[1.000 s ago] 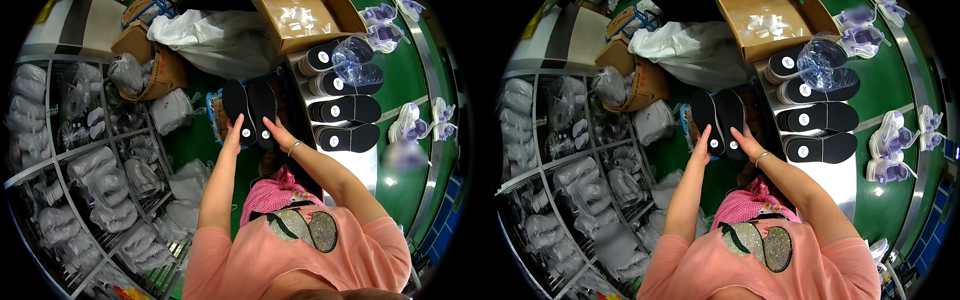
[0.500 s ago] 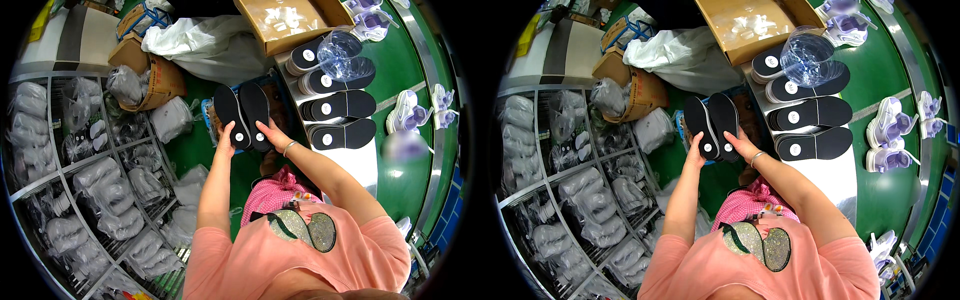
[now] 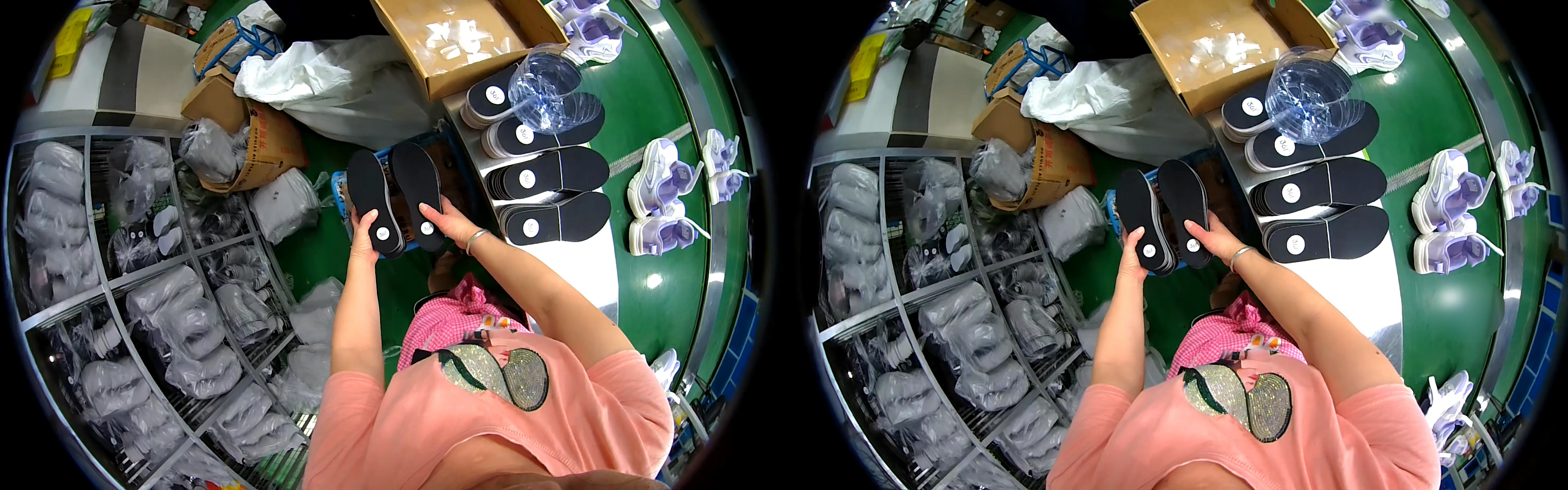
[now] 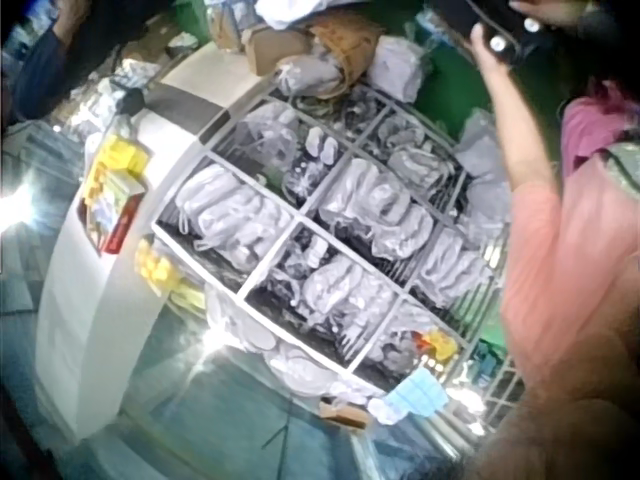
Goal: The person picks up insoles one at a time and slides them into the interior of purple sneakers, reaching inside to smooth them into place.
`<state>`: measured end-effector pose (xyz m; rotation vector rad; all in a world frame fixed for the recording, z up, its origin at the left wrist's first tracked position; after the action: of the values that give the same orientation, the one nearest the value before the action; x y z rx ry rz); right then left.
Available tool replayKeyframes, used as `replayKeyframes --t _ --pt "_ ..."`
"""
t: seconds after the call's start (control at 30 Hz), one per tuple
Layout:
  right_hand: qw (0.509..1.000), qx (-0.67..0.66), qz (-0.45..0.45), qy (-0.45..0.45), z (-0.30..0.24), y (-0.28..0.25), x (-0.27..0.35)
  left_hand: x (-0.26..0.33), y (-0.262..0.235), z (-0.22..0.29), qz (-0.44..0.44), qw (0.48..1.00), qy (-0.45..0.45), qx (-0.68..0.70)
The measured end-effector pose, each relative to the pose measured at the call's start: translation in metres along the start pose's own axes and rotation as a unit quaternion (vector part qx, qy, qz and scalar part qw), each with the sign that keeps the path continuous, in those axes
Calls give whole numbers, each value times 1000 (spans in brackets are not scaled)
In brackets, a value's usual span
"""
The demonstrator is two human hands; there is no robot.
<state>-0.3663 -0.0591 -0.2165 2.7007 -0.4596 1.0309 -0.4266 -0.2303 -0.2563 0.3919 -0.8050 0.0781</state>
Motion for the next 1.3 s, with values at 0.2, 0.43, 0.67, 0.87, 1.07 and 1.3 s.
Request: replayKeyframes --t 0.2,0.43,0.67,0.87,1.07,1.3 --pt "1000 -15 6 11 -2 15 13 7 6 5 -45 999 10 -23" --pt "998 55 37 11 1 13 31 10 -13 -3 -11 999 37 5" --pt "989 131 69 26 0 16 54 21 -23 2 -45 998 -4 -38" --pt "986 162 32 38 15 5 125 33 -94 8 167 974 152 -6" --pt "796 538 17 -277 10 -8 235 111 -190 -16 508 805 201 -231" --pt "585 684 124 -419 47 -82 298 105 -238 -148 114 888 -60 -441"
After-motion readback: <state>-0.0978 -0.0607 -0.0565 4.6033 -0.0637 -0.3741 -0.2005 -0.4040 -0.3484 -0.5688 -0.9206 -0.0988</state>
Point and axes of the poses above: each hand's wrist, its own x-axis away from the middle knuckle, its own y-axis out of the palm, z = x × y, the point moved 5 cm from there along -x, towards the middle knuckle, and after that the axes turned 11 degrees about z, right-handed, at the moved point
